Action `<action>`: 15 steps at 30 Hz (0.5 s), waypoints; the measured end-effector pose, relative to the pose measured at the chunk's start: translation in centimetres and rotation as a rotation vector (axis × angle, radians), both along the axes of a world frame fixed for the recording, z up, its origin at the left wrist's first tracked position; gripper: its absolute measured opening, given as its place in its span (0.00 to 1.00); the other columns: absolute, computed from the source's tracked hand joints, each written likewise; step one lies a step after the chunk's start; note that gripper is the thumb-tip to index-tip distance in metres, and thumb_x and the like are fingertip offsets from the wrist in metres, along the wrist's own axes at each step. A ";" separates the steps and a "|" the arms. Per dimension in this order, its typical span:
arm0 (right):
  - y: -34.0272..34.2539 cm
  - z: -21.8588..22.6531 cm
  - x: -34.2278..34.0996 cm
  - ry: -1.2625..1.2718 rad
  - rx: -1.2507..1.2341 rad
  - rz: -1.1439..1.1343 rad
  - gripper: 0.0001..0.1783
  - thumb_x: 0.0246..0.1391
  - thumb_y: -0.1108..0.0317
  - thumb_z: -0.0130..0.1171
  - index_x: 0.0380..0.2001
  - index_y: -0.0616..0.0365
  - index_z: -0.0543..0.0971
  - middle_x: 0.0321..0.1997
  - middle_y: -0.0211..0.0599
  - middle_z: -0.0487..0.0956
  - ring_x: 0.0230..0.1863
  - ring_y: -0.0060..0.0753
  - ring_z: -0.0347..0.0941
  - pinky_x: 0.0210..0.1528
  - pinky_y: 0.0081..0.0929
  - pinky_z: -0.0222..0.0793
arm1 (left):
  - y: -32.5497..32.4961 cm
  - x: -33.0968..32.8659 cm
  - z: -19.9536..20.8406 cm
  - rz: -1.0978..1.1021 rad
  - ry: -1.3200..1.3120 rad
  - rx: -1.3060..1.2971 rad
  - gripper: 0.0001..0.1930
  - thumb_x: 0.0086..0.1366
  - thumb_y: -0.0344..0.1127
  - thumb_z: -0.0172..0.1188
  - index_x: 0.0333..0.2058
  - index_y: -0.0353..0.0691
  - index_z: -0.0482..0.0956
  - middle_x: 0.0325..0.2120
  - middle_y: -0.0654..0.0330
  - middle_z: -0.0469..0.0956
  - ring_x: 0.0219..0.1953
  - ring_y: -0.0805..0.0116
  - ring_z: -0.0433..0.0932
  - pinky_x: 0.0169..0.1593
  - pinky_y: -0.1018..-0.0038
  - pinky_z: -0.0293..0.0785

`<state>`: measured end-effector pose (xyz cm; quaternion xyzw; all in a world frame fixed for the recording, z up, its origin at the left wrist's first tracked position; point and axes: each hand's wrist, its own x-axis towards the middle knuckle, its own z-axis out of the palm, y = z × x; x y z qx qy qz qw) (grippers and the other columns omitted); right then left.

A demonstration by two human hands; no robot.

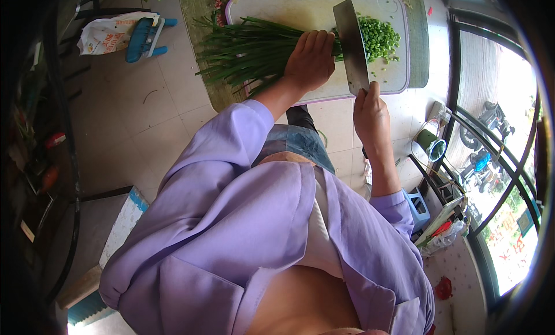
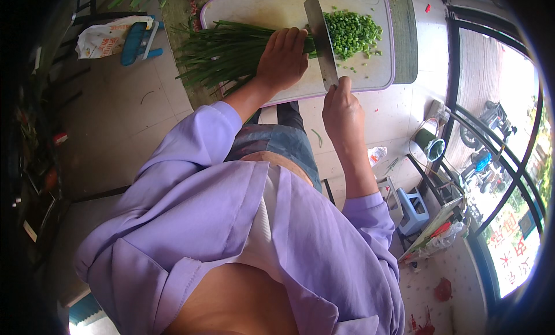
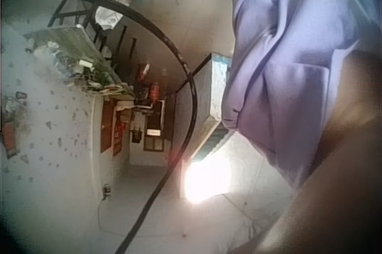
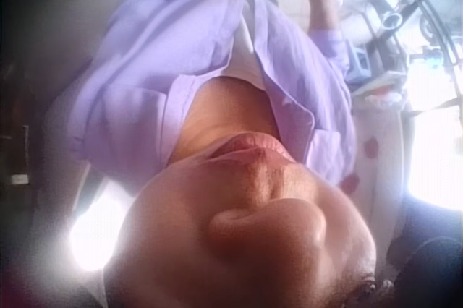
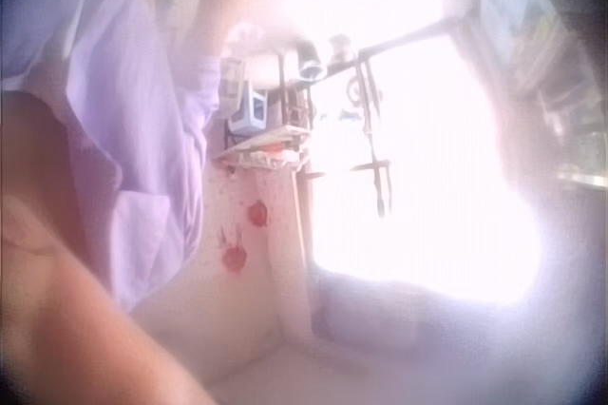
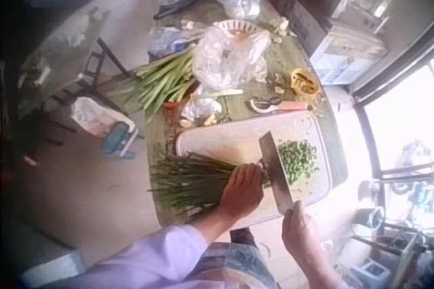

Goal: The person chops green onions on a cutting board using a cleaver, then transfers the chopped pieces into a metal bowl. The person repeats the chopping process with another bunch of green onions.

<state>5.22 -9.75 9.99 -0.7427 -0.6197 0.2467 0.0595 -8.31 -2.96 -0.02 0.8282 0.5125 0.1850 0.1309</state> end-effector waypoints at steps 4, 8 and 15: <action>0.5 -0.2 0.0 -0.010 -0.020 0.037 0.07 0.57 0.69 0.44 0.31 0.61 0.60 0.18 0.59 0.73 0.21 0.63 0.70 0.22 0.52 0.65 | 0.1 0.0 -0.2 0.001 0.034 -0.054 0.25 0.58 0.42 0.49 0.52 0.35 0.63 0.49 0.52 0.64 0.55 0.56 0.60 0.60 0.63 0.52; 1.6 -2.5 -0.5 -0.023 -0.016 0.004 0.07 0.56 0.70 0.44 0.32 0.62 0.60 0.20 0.61 0.72 0.24 0.65 0.69 0.24 0.53 0.64 | 0.1 0.2 -0.1 -0.010 0.044 -0.004 0.24 0.56 0.40 0.50 0.50 0.33 0.66 0.47 0.53 0.66 0.53 0.59 0.61 0.60 0.66 0.52; 2.6 -4.0 -1.6 -0.063 0.045 -0.038 0.08 0.57 0.68 0.44 0.34 0.61 0.61 0.18 0.60 0.73 0.22 0.64 0.70 0.23 0.53 0.64 | -0.5 0.3 0.4 0.029 0.143 -0.046 0.31 0.55 0.44 0.55 0.55 0.34 0.61 0.51 0.52 0.64 0.59 0.59 0.57 0.62 0.55 0.42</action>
